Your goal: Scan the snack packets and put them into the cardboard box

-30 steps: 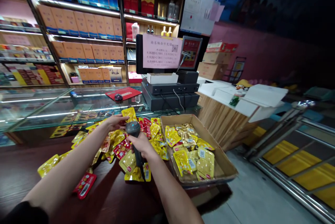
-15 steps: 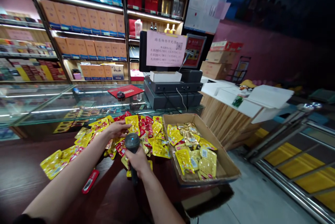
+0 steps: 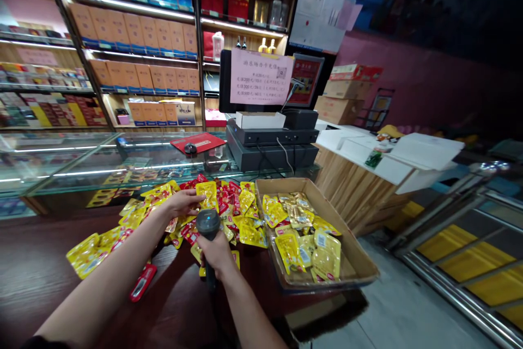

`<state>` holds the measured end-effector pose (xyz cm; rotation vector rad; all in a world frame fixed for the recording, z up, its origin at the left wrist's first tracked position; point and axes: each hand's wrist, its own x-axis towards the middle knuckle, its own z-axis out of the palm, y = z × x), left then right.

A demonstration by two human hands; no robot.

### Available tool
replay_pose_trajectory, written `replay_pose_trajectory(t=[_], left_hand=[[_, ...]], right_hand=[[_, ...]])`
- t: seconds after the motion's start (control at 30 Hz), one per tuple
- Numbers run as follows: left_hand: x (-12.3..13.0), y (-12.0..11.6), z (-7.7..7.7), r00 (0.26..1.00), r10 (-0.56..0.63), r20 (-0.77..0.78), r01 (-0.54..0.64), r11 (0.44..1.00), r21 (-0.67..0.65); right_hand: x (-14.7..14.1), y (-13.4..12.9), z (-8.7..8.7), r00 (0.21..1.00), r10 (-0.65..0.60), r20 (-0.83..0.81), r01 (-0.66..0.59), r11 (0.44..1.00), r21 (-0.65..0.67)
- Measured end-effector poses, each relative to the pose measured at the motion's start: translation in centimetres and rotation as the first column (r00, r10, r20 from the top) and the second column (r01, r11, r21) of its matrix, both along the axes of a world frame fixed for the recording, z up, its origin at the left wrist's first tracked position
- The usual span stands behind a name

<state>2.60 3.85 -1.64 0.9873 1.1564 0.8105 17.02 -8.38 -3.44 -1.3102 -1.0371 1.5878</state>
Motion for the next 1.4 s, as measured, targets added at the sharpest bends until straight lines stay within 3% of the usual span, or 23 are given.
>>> replay_pose_trajectory(t=[0.5, 0.6, 0.7, 0.77, 0.87, 0.93, 1.13, 1.4], left_hand=[[-0.1, 0.3, -0.1, 1.0, -0.029, 0.011, 0.029, 1.0, 0.006], [-0.1, -0.3, 0.4, 0.999, -0.034, 0.011, 0.034, 0.999, 0.014], [0.3, -1.3, 0.9, 0.999, -0.043, 0.006, 0.043, 0.997, 0.061], [1.0, -2.1, 1.1, 0.998, -0.068, 0.017, 0.066, 0.994, 0.086], [3.0, -3.2, 1.8, 0.994, -0.091, 0.063, 0.084, 0.992, 0.096], [4.6, -3.7, 2.6, 0.987, -0.089, 0.135, 0.078, 0.993, 0.084], [10.3, -4.3, 5.4, 0.839, -0.24, 0.488, 0.291, 0.956, -0.03], [20.3, -4.0, 6.6, 0.774, -0.411, 0.482, 0.48, 0.877, -0.023]], right_hand=[[0.2, -0.1, 0.2, 1.0, 0.027, -0.002, -0.027, 1.0, 0.007], [0.7, 0.0, 0.6, 0.996, -0.082, 0.045, 0.077, 0.992, 0.101], [1.6, 0.4, 1.6, 0.953, -0.302, 0.032, 0.279, 0.911, 0.306], [2.4, 0.9, 2.3, 0.941, -0.338, -0.037, 0.332, 0.889, 0.315], [4.2, 1.7, 3.2, 0.942, -0.3, -0.151, 0.325, 0.929, 0.18], [5.7, 2.2, 3.8, 0.923, -0.324, -0.208, 0.354, 0.926, 0.129], [12.1, 2.1, 5.8, 0.837, -0.453, -0.306, 0.494, 0.867, 0.069], [20.9, -0.4, 6.3, 0.721, -0.611, -0.327, 0.665, 0.743, 0.08]])
